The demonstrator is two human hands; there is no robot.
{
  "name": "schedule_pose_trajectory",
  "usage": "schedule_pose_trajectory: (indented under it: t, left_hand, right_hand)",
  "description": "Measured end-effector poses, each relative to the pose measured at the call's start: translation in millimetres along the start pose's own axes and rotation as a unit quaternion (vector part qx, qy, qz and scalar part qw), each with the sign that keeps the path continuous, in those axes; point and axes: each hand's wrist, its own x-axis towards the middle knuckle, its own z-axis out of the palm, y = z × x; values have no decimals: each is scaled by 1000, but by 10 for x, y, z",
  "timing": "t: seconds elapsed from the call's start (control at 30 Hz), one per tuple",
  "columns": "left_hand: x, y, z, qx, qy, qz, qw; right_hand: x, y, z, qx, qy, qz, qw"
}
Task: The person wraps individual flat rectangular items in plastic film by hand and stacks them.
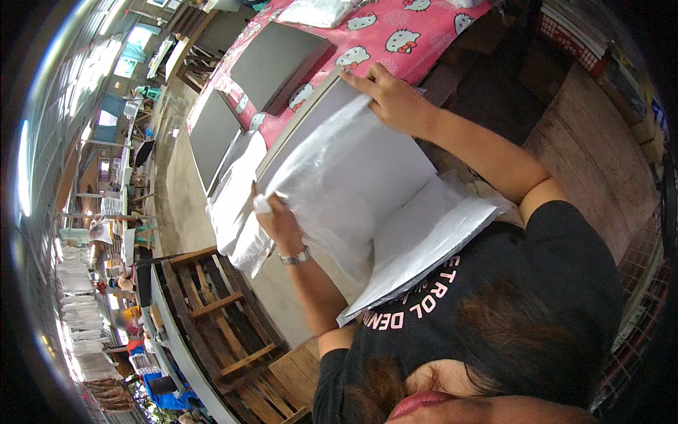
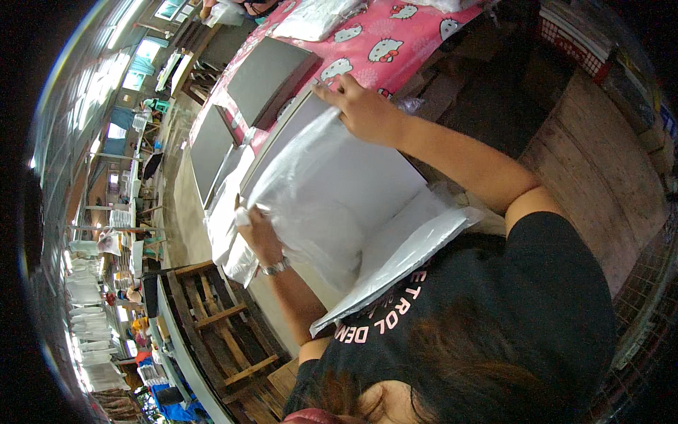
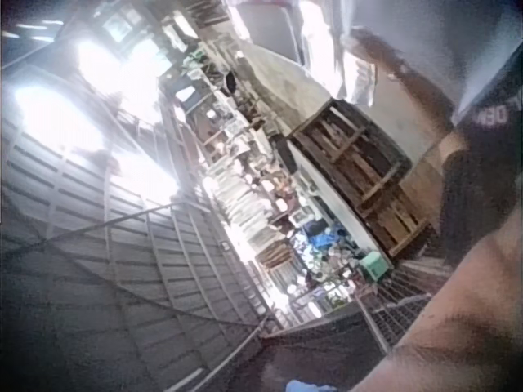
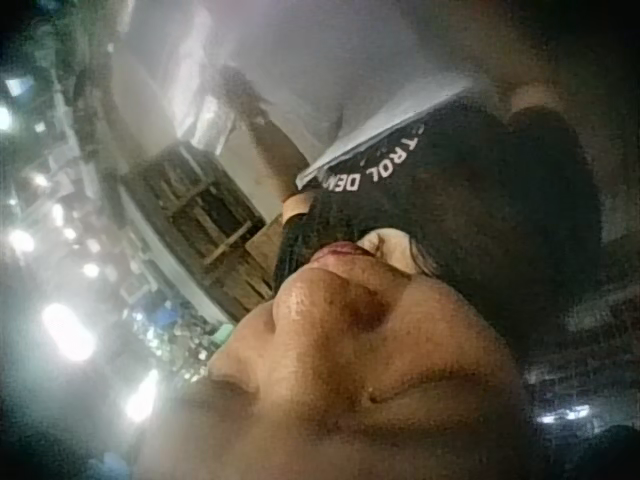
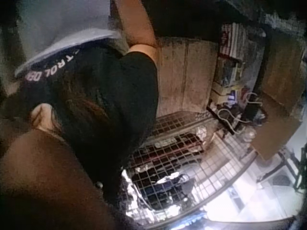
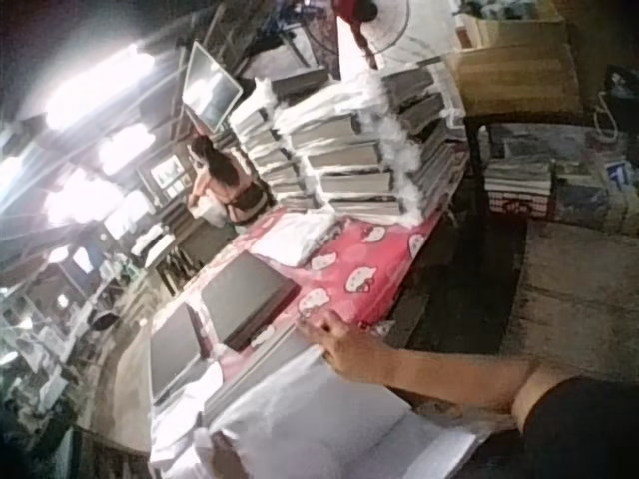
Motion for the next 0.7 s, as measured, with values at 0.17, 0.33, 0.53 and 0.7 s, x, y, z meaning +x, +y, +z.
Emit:
schedule_pose_trajectory:
  t: [0.17,0.33,0.53,0.7]
  left_hand:
    - [-693,620,-7,66,-38,-46,996]
    - [-807,607,-641,-55,-83,-36,994]
    - [-773,144,-622,-85,-367,-393,839]
    - [-1025,-872,-29,-103,-428,-460,771]
  right_hand:
    - [-287,-231,-428,28,4,-19,999]
    - [-139,-327,-984,343,-229,217,885]
    - [-835,321,-817,522,-369,409,651]
    - [-1518,747,-346,456,-323,597,575]
